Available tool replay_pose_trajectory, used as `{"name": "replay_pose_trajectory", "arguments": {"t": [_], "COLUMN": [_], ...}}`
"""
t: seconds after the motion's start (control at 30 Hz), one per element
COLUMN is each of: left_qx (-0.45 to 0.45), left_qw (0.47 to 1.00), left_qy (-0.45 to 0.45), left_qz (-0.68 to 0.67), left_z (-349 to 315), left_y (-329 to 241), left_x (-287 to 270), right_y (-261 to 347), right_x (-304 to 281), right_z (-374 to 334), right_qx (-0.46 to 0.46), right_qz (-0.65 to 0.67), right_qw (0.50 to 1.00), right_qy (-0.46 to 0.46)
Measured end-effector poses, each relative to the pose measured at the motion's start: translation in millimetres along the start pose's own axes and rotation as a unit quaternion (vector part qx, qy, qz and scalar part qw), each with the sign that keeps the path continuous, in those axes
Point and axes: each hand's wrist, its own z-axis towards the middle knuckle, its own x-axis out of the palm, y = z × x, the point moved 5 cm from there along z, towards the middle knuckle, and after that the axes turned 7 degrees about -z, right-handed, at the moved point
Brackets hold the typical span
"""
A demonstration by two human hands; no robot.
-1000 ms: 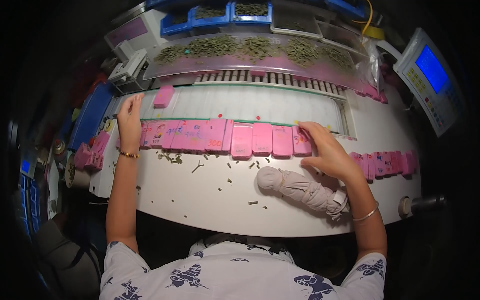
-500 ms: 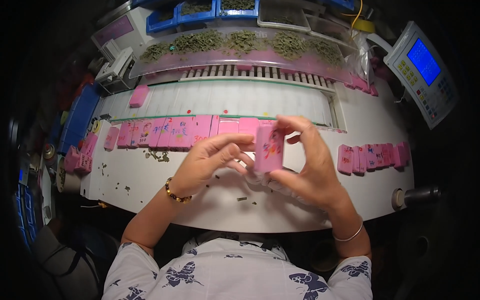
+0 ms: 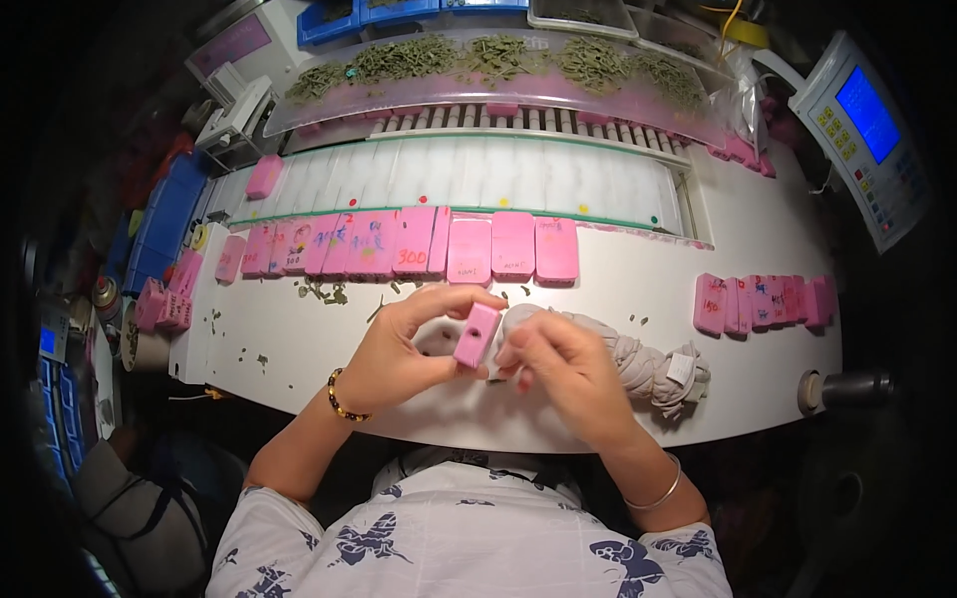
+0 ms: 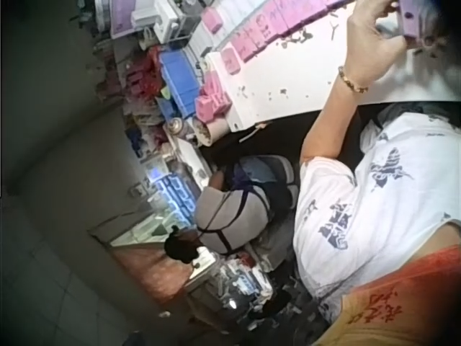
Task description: Placing small colorful figurines into pink molds and prepping them with a sponge at a production assembly station.
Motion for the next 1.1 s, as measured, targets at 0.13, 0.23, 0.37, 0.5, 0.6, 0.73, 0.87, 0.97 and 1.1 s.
{"name": "replay_pose_trajectory", "arguments": {"t": [0.13, 0.23, 0.37, 0.5, 0.6, 0.73, 0.87, 0.97, 1.1], "left_qx": [0.030, 0.012, -0.011, -0.004, -0.004, -0.006, 0.012, 0.007, 0.017], "left_qw": [0.994, 0.999, 1.000, 0.998, 0.997, 0.995, 0.993, 0.992, 0.989], "left_qy": [0.034, 0.002, -0.027, -0.013, -0.021, -0.032, -0.038, -0.058, -0.067], "left_qz": [0.098, 0.046, 0.001, 0.066, 0.070, 0.095, 0.111, 0.110, 0.134], "left_z": [-8, -13, -18, -18, -20, -20, -20, -23, -27], "left_y": [-2, 5, 13, 14, 12, 11, 10, 14, 12], "left_x": [5, 6, 4, 7, 7, 6, 4, 1, 1], "right_y": [-16, -29, -23, -25, -19, -23, -32, -35, -49], "right_x": [23, 29, 30, 22, 18, 19, 23, 23, 25], "right_z": [6, 8, 12, 15, 20, 27, 24, 18, 9], "right_qx": [0.081, 0.023, 0.039, 0.072, 0.123, 0.175, 0.145, 0.111, 0.134], "right_qz": [-0.004, -0.039, -0.050, -0.058, -0.073, -0.119, -0.052, -0.028, 0.126], "right_qw": [0.996, 0.999, 0.998, 0.995, 0.987, 0.971, 0.983, 0.990, 0.975], "right_qy": [0.034, -0.002, 0.011, 0.043, 0.071, 0.111, 0.103, 0.087, 0.125]}}
